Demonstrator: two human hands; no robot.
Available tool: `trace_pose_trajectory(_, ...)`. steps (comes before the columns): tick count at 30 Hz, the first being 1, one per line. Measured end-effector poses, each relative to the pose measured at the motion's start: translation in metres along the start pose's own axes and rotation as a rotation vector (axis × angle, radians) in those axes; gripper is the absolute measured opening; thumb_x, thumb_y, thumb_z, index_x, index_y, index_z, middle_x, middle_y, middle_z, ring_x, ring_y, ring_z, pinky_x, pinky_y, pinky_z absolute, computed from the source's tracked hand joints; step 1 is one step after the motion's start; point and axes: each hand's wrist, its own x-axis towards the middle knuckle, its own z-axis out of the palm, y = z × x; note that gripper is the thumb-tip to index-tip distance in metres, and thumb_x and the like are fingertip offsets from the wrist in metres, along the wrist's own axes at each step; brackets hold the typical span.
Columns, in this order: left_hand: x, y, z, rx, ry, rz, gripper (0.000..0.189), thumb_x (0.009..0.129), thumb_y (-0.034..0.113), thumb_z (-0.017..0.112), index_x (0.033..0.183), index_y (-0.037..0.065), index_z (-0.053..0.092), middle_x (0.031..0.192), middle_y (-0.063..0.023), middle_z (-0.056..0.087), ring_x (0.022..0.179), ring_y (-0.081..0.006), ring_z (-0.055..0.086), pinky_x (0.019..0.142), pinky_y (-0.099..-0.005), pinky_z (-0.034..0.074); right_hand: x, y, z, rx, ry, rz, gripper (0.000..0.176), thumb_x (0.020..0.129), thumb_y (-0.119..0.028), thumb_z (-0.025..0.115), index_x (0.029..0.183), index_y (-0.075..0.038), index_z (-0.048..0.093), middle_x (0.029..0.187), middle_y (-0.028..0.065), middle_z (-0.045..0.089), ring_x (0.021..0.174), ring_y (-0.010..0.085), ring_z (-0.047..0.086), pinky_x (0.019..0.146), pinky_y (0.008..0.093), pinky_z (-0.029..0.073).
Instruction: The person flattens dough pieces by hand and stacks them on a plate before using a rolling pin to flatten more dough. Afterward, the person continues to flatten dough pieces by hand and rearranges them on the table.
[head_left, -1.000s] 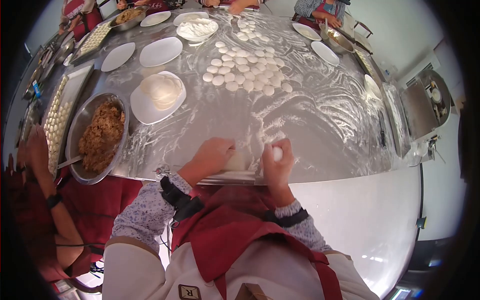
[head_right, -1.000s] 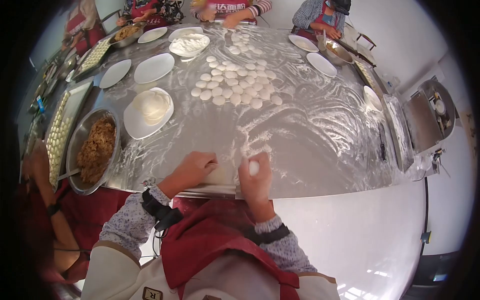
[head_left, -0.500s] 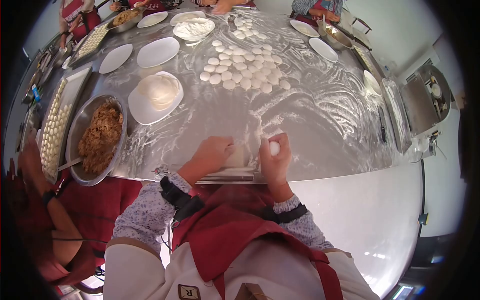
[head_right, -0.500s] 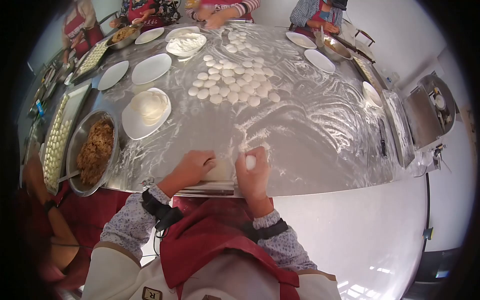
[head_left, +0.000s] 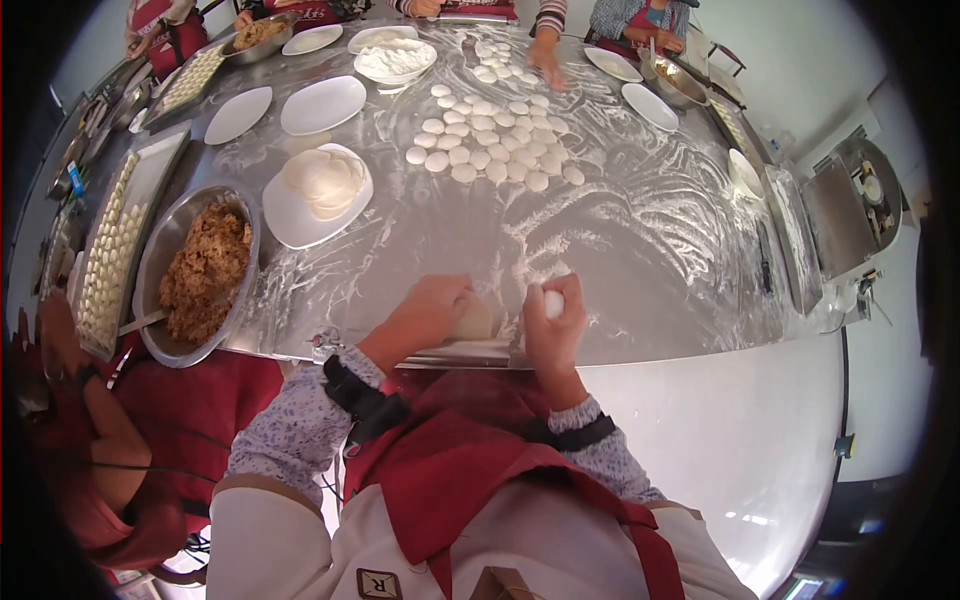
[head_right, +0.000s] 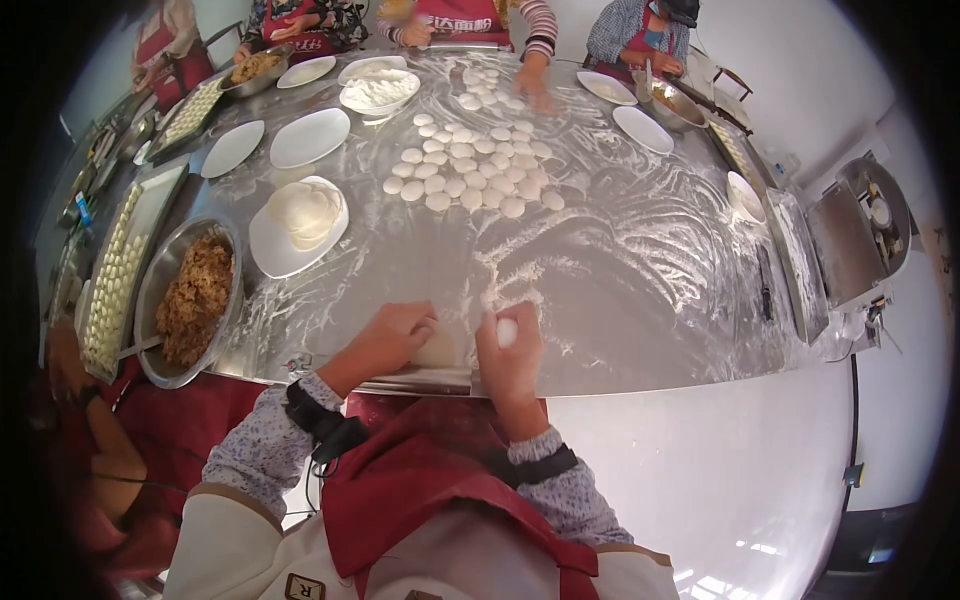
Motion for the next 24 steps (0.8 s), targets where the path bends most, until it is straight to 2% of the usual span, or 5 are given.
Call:
trace_pose_trajectory(7, 0.010, 0.024, 0.010, -0.042, -0.013, -0.124, 0.015, 0.082, 0.009, 0.052, 0.092, 0.000, 0.057, 0.075, -0.0211, 0.061, 0.072, -0.0353, 0.061, 0.067, -0.0428, 0.047, 0.045, -0.007, 0.034, -0.045, -0.013, -0.037, 0.017, 0.080, -0.017, 0.062, 0.082, -0.004, 0.052, 0.069, 0.0170, 0.055, 0.061, 0.0356, 0.056, 0.058, 0.0414, 0.046)
trace_pose_trajectory(13, 0.014, -0.006, 0.009, 0.043, -0.011, 0.064, 0.015, 0.081, 0.008, 0.054, 0.093, -0.001, 0.058, 0.075, -0.0185, 0.062, 0.071, -0.0340, 0.061, 0.068, -0.0396, 0.048, 0.020, 0.005, 0.013, -0.053, 0.033, -0.138, 0.014, 0.079, -0.013, 0.062, 0.081, -0.004, 0.052, 0.070, 0.0153, 0.055, 0.061, 0.0323, 0.056, 0.058, 0.0383, 0.046)
trace_pose_trajectory(16, 0.007, -0.003, -0.004, -0.037, -0.017, -0.068, 0.014, 0.082, 0.007, 0.053, 0.093, -0.001, 0.058, 0.077, -0.0178, 0.062, 0.072, -0.0333, 0.062, 0.069, -0.0386, 0.048, -0.006, 0.005, -0.002, 0.110, -0.031, 0.090, 0.013, 0.079, -0.011, 0.063, 0.081, -0.004, 0.052, 0.070, 0.0143, 0.055, 0.060, 0.0306, 0.055, 0.059, 0.0385, 0.046)
trace_pose_trajectory(19, -0.001, 0.004, -0.002, -0.128, -0.030, -0.166, 0.014, 0.082, 0.007, 0.053, 0.093, 0.000, 0.058, 0.078, -0.0175, 0.063, 0.073, -0.0327, 0.062, 0.069, -0.0383, 0.048, 0.017, 0.002, 0.011, 0.007, -0.025, 0.009, 0.015, 0.080, -0.014, 0.062, 0.082, -0.003, 0.052, 0.072, 0.0165, 0.057, 0.062, 0.0338, 0.057, 0.059, 0.0399, 0.046)
trace_pose_trajectory(24, 0.008, 0.009, 0.011, -0.162, 0.113, -0.084, 0.014, 0.081, 0.009, 0.055, 0.092, 0.002, 0.059, 0.078, -0.0189, 0.062, 0.076, -0.0348, 0.062, 0.070, -0.0408, 0.048, 0.049, -0.012, 0.035, -0.056, -0.034, -0.044, 0.017, 0.080, -0.016, 0.062, 0.083, -0.003, 0.051, 0.070, 0.0179, 0.058, 0.065, 0.0368, 0.058, 0.060, 0.0422, 0.046)
